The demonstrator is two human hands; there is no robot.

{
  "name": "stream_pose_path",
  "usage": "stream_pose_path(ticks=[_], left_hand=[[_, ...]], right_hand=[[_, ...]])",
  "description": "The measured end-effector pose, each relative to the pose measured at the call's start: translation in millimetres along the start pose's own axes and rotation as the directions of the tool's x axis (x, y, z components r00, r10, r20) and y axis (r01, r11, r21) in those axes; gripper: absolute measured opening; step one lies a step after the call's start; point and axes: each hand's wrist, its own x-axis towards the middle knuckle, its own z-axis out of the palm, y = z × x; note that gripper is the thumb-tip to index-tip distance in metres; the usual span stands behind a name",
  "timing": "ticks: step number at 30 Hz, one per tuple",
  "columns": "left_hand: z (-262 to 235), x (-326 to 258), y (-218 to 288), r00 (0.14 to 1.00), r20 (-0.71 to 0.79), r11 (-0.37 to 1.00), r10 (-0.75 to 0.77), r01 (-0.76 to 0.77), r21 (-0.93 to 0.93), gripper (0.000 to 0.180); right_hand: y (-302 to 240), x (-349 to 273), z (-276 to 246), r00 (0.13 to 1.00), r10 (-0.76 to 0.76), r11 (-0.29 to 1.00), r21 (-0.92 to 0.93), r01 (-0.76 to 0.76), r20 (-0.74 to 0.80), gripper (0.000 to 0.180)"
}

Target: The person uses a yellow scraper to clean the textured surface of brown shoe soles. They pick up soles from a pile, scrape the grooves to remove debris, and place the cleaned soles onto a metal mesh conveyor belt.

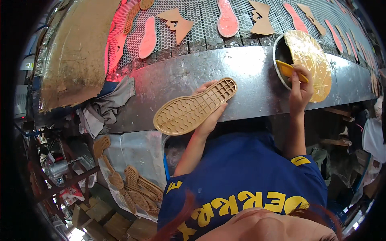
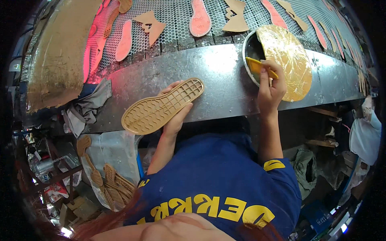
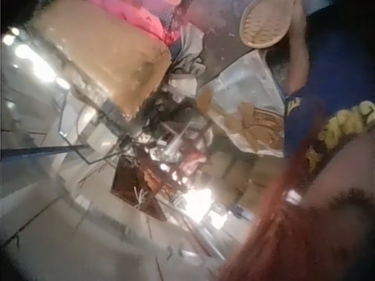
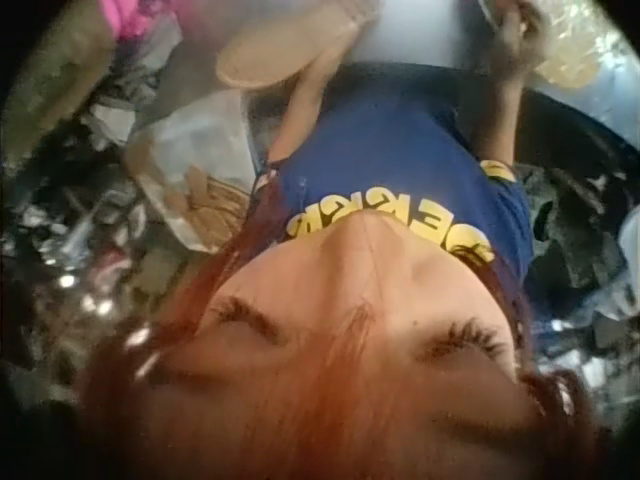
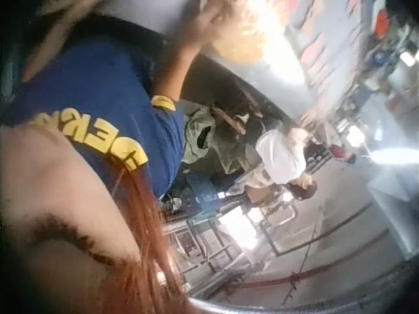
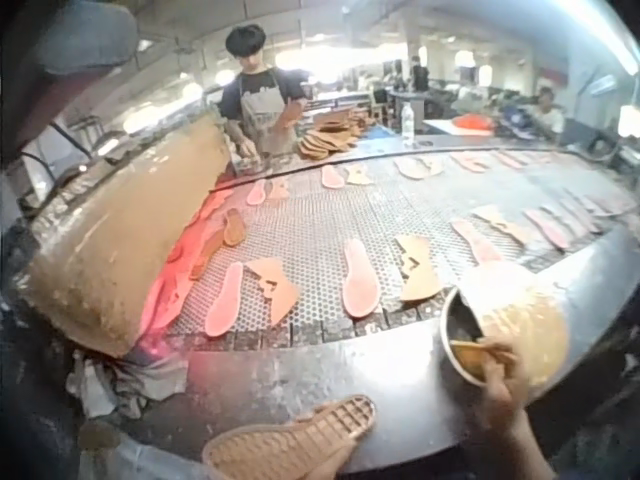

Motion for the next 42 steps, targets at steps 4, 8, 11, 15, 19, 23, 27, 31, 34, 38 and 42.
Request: stream_pose_path(ticks=[4, 8, 11, 15, 19, 23, 27, 31, 34, 38, 42], left_hand=[[2.5, -1.5, 1.9, 0.997, -0.049, 0.974, 0.064, -0.052, 0.218, 0.064], [7.8, -5.8, -2.9, 0.991, -0.093, 0.973, 0.094, -0.071, 0.221, 0.065], [6.8, -3.9, 1.1, 0.993, -0.046, 0.913, 0.113, -0.086, 0.4, 0.063], [9.8, -4.1, -0.7, 0.993, -0.068, 0.9, 0.098, -0.059, 0.432, 0.057], [1.8, -5.2, -4.6, 0.993, -0.006, 0.801, 0.118, -0.092, 0.592, 0.057], [-1.4, -3.6, 4.1, 0.995, 0.043, 0.733, 0.088, -0.094, 0.673, 0.061], [2.4, -7.3, -10.4, 0.987, -0.065, 0.881, 0.149, -0.103, 0.462, 0.061], [-17.3, -22.5, -30.3, 0.989, -0.117, 0.967, -0.093, 0.118, 0.227, 0.066], [-3.0, -11.3, -15.1, 0.995, -0.097, 0.997, -0.003, 0.011, 0.08, 0.07], [3.4, -8.0, -12.3, 0.991, -0.117, 0.985, 0.058, -0.038, 0.166, 0.07], [6.7, -2.6, -4.7, 0.992, -0.126, 0.948, 0.012, 0.028, 0.316, 0.066]], right_hand=[[-8.8, -5.7, 4.9, 0.994, 0.11, 0.96, 0.256, -0.112, 0.024, 0.012], [-24.4, -23.6, 20.8, 0.992, -0.069, 0.985, 0.163, 0.052, 0.104, 0.013], [-41.1, -48.3, 33.6, 0.923, -0.192, 0.981, 0.059, 0.183, 0.334, 0.015], [-47.3, -73.0, 49.1, 0.872, -0.165, 0.984, 0.141, 0.112, 0.46, 0.018], [-46.8, -80.6, 56.8, 0.848, -0.195, 0.979, 0.155, 0.135, 0.493, 0.021], [-56.1, -82.5, 55.4, 0.795, -0.272, 0.959, 0.225, 0.174, 0.542, 0.024], [-67.6, -86.4, 53.6, 0.673, -0.412, 0.892, 0.423, 0.16, 0.615, 0.026], [-46.5, -79.3, 59.3, 0.691, -0.408, 0.885, 0.443, 0.141, 0.596, 0.023], [-38.9, -76.8, 62.0, 0.705, -0.376, 0.895, 0.434, 0.107, 0.602, 0.022], [-33.6, -72.6, 60.1, 0.775, -0.327, 0.927, 0.344, 0.15, 0.541, 0.02], [-24.0, -70.3, 58.1, 0.808, -0.286, 0.954, 0.228, 0.192, 0.515, 0.019]])
